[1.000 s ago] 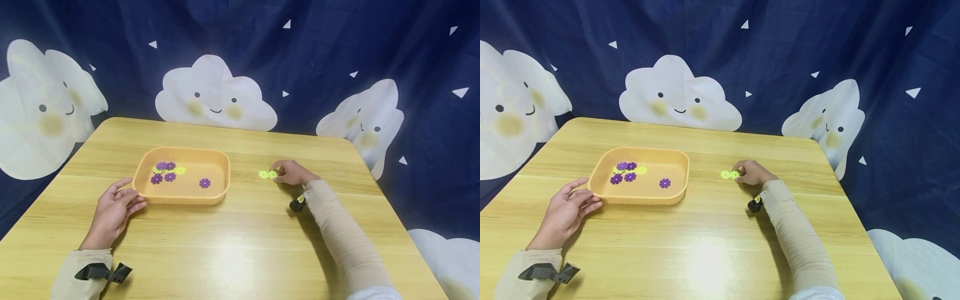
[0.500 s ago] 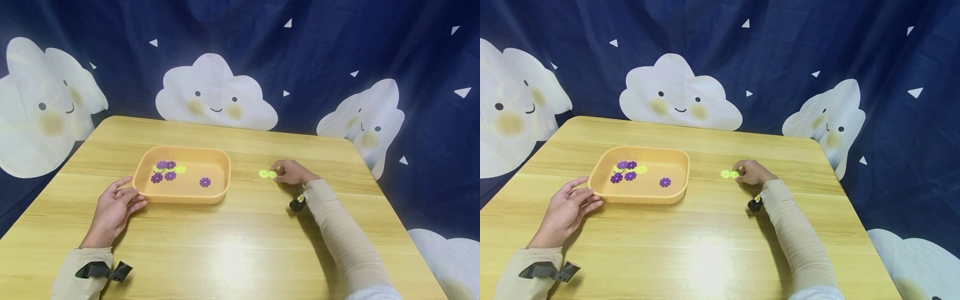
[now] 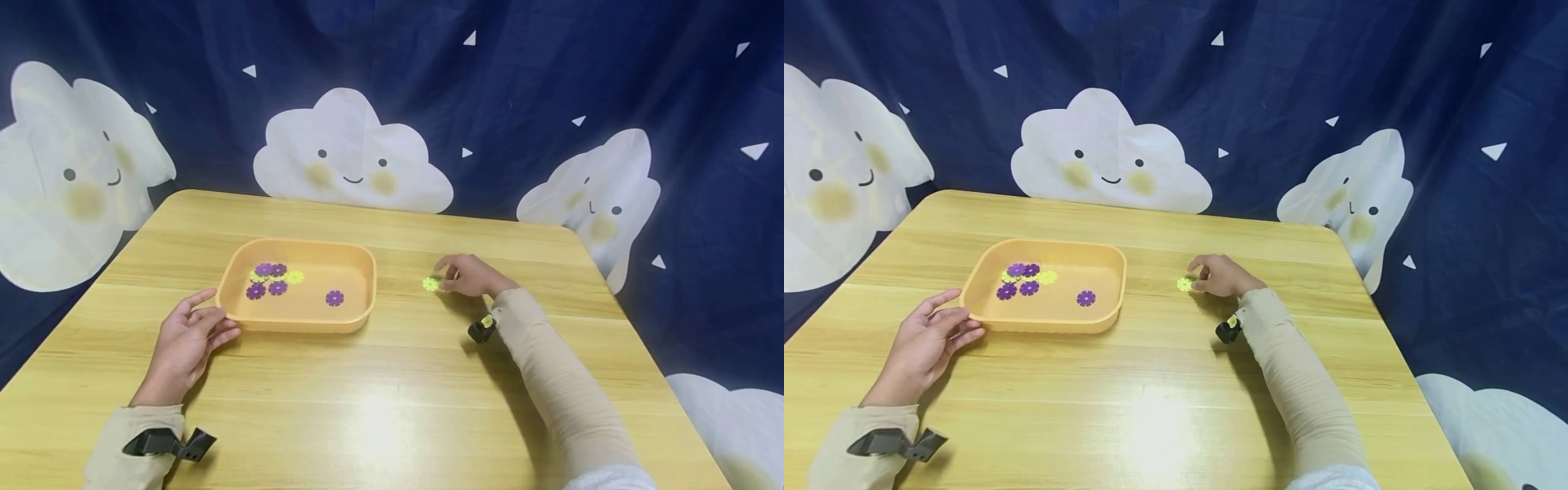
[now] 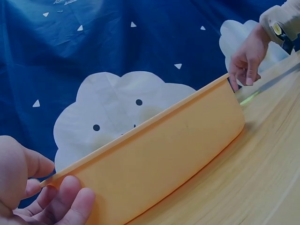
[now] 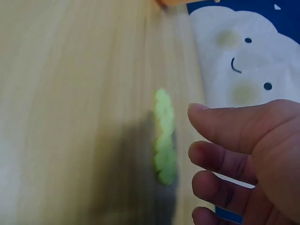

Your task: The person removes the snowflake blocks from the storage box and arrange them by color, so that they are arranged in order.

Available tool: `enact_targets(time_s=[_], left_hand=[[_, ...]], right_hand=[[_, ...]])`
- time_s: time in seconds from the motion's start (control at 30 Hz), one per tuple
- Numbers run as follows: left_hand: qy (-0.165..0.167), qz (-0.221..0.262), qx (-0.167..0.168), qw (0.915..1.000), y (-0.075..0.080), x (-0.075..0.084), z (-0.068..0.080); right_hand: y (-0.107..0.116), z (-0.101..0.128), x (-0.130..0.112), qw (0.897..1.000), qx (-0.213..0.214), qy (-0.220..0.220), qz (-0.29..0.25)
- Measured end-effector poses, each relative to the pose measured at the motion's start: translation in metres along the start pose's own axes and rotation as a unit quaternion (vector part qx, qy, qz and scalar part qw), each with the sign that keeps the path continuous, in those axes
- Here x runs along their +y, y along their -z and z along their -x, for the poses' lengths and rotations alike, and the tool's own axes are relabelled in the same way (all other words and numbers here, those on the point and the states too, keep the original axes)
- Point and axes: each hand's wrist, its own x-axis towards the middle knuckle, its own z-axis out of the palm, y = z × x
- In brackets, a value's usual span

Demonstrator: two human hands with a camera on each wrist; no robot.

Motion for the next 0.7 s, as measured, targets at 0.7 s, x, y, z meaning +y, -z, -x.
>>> enact_targets(time_s=[0.7], left_hand=[[0.027, -0.029, -0.032, 0.9987, -0.002, 0.003, 0.0]], right_hand=[[0.011, -0.029, -0.053, 0.997, 0.0, 0.073, -0.006]])
